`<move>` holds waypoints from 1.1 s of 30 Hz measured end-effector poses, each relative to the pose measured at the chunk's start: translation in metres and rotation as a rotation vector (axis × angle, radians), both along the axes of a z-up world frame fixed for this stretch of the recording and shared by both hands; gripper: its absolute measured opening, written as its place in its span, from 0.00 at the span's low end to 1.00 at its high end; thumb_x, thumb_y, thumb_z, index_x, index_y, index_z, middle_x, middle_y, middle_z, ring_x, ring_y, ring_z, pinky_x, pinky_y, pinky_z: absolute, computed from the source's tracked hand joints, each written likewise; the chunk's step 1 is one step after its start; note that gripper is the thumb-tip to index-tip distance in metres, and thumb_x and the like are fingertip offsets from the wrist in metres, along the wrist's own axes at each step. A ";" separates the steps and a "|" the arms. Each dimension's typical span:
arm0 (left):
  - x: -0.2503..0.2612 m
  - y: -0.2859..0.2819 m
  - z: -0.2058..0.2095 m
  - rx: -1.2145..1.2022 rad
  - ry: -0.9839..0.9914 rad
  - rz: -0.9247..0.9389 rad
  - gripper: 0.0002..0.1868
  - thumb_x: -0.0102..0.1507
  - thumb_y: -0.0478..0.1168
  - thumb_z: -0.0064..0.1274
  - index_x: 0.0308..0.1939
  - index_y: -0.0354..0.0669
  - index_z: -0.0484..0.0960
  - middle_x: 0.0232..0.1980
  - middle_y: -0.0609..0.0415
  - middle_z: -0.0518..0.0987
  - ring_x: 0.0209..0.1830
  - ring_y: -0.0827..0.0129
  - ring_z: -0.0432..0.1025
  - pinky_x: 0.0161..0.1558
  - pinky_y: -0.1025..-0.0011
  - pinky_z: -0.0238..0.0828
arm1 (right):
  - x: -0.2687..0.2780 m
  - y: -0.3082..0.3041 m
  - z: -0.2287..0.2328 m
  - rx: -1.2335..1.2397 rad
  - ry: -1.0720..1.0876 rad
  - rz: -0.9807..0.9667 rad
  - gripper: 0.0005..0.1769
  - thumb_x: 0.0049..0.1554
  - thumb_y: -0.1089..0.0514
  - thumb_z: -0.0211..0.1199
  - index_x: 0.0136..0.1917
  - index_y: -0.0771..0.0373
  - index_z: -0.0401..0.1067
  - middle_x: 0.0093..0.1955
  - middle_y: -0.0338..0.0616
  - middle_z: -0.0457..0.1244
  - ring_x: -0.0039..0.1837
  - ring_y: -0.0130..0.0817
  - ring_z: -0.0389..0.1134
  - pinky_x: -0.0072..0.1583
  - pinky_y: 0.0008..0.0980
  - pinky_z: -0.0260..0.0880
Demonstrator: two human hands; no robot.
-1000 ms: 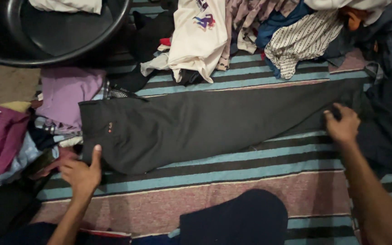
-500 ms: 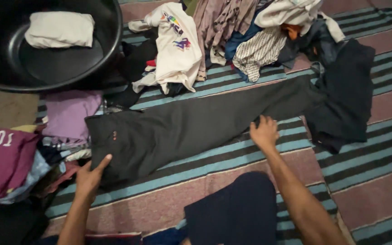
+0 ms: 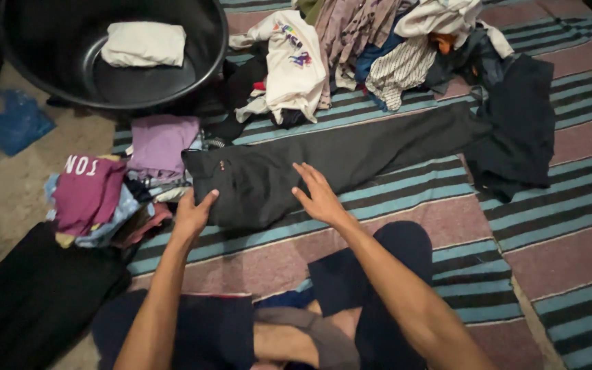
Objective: The person sits on a striped mat and folds multiple garments by hand, including a purple top, black trousers, a white t-shirt, a pink patterned top, and olive trousers. Each item is smoothed, folded, and placed into a growing stack.
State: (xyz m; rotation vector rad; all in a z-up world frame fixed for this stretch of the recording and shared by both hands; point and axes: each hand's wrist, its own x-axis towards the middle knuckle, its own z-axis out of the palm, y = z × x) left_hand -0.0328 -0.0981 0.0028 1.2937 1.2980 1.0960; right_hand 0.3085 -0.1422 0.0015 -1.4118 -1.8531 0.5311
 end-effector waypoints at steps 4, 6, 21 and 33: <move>-0.016 -0.036 0.044 -0.028 -0.170 -0.013 0.20 0.65 0.39 0.57 0.58 0.32 0.79 0.51 0.52 0.83 0.46 0.71 0.76 0.49 0.71 0.74 | -0.028 0.001 -0.001 -0.069 -0.058 -0.058 0.35 0.66 0.42 0.52 0.81 0.55 0.54 0.82 0.64 0.47 0.83 0.60 0.46 0.78 0.48 0.48; -0.023 -0.057 0.071 -0.052 -0.222 -0.021 0.19 0.65 0.38 0.56 0.58 0.31 0.79 0.51 0.52 0.83 0.46 0.70 0.77 0.49 0.71 0.74 | -0.037 0.002 -0.003 -0.146 -0.092 -0.061 0.36 0.66 0.40 0.51 0.82 0.55 0.53 0.82 0.62 0.46 0.83 0.58 0.43 0.78 0.48 0.45; -0.050 -0.096 0.129 -0.189 -0.344 0.120 0.24 0.65 0.37 0.53 0.65 0.31 0.75 0.58 0.49 0.81 0.52 0.67 0.77 0.56 0.69 0.73 | -0.079 -0.006 -0.073 -0.287 0.523 0.004 0.31 0.59 0.48 0.66 0.71 0.63 0.68 0.67 0.49 0.65 0.65 0.37 0.68 0.66 0.36 0.68; -0.121 -0.115 0.030 -0.431 -0.383 0.446 0.26 0.64 0.40 0.52 0.67 0.37 0.75 0.62 0.47 0.79 0.58 0.61 0.75 0.58 0.63 0.70 | 0.299 0.071 -0.101 -0.371 0.427 -1.464 0.56 0.43 0.47 0.83 0.73 0.68 0.52 0.73 0.63 0.51 0.73 0.59 0.52 0.70 0.49 0.56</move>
